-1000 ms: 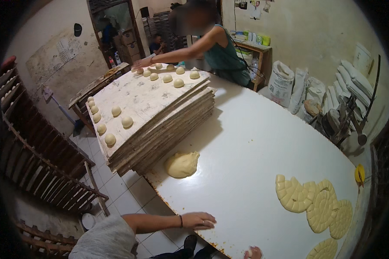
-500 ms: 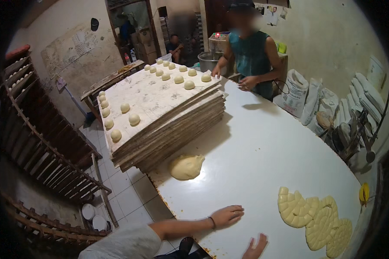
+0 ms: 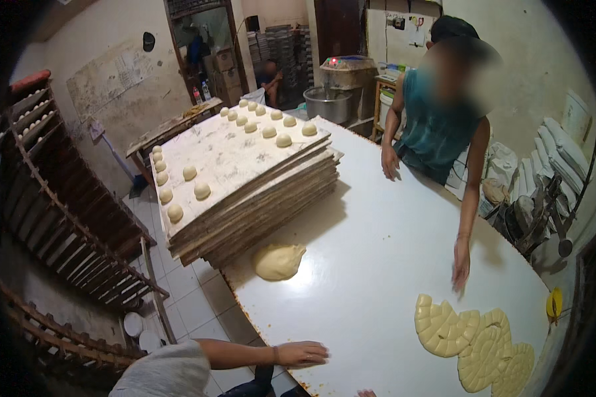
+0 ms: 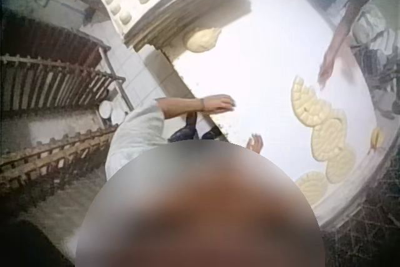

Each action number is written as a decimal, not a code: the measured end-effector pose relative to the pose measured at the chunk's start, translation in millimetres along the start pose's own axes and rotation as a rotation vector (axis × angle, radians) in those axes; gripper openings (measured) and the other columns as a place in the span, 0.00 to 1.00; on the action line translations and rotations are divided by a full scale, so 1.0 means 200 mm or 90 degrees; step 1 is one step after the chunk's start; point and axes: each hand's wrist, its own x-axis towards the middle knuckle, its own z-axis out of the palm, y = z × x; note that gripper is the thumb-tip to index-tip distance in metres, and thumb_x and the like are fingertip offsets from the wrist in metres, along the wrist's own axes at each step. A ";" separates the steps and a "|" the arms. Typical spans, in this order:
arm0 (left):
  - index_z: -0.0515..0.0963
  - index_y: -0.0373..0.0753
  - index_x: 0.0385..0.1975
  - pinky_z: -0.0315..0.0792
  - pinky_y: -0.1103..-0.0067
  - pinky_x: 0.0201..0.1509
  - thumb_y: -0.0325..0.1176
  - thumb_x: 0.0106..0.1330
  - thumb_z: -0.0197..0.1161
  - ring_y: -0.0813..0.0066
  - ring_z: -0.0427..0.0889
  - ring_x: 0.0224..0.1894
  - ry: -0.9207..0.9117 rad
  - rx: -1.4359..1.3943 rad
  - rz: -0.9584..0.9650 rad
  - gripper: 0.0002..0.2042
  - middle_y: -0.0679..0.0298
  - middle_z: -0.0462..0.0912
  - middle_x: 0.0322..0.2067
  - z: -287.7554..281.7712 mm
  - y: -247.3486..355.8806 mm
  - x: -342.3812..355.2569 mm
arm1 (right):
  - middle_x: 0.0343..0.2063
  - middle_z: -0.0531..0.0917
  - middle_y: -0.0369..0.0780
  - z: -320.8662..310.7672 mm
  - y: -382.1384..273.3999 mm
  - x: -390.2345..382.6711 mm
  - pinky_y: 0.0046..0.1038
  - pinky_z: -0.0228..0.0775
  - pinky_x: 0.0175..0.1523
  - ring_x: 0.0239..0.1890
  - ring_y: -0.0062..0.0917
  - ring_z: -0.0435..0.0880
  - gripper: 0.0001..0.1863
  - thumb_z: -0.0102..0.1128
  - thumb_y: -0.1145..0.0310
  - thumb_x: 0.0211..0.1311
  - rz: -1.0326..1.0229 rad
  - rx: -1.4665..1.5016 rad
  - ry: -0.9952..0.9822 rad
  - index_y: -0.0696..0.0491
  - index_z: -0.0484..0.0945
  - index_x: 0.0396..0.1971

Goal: The person places small dough balls onto a large square board covered in flour and subsequently transfers the loaded board onto a wooden rack in a storage area.

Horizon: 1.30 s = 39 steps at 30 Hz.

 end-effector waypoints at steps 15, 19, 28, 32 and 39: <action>0.77 0.34 0.44 0.74 0.65 0.63 0.34 0.74 0.60 0.53 0.77 0.54 0.166 0.049 -0.037 0.09 0.53 0.78 0.48 -0.24 -0.09 0.23 | 0.63 0.72 0.58 0.05 -0.14 0.34 0.48 0.59 0.74 0.67 0.53 0.69 0.22 0.55 0.65 0.80 0.041 -0.067 0.254 0.68 0.73 0.62; 0.78 0.35 0.50 0.70 0.69 0.69 0.34 0.76 0.60 0.59 0.74 0.63 0.051 -0.014 -0.036 0.11 0.56 0.77 0.57 -0.10 -0.13 0.01 | 0.60 0.75 0.58 0.25 -0.16 0.13 0.45 0.63 0.71 0.63 0.48 0.73 0.18 0.54 0.67 0.80 0.008 -0.100 0.217 0.66 0.76 0.57; 0.75 0.36 0.60 0.72 0.74 0.65 0.37 0.77 0.62 0.71 0.78 0.58 0.022 -0.841 -0.219 0.17 0.62 0.80 0.52 -1.29 0.33 -0.48 | 0.43 0.80 0.42 0.36 -1.03 0.03 0.34 0.74 0.55 0.47 0.32 0.79 0.09 0.53 0.72 0.80 0.234 0.616 0.066 0.58 0.76 0.52; 0.70 0.37 0.65 0.70 0.77 0.68 0.38 0.72 0.70 0.75 0.74 0.62 0.109 -0.509 -0.241 0.26 0.62 0.76 0.59 -2.62 0.14 -0.68 | 0.53 0.81 0.45 0.33 -1.96 0.52 0.34 0.79 0.57 0.52 0.34 0.83 0.20 0.56 0.73 0.77 0.468 0.743 0.157 0.60 0.71 0.65; 0.80 0.33 0.52 0.76 0.61 0.61 0.37 0.60 0.68 0.46 0.81 0.52 0.396 0.308 -0.423 0.22 0.46 0.81 0.48 -3.79 -0.99 -1.10 | 0.52 0.83 0.45 0.37 -2.92 1.19 0.33 0.82 0.55 0.50 0.32 0.85 0.20 0.59 0.69 0.77 0.033 0.365 -0.025 0.60 0.76 0.63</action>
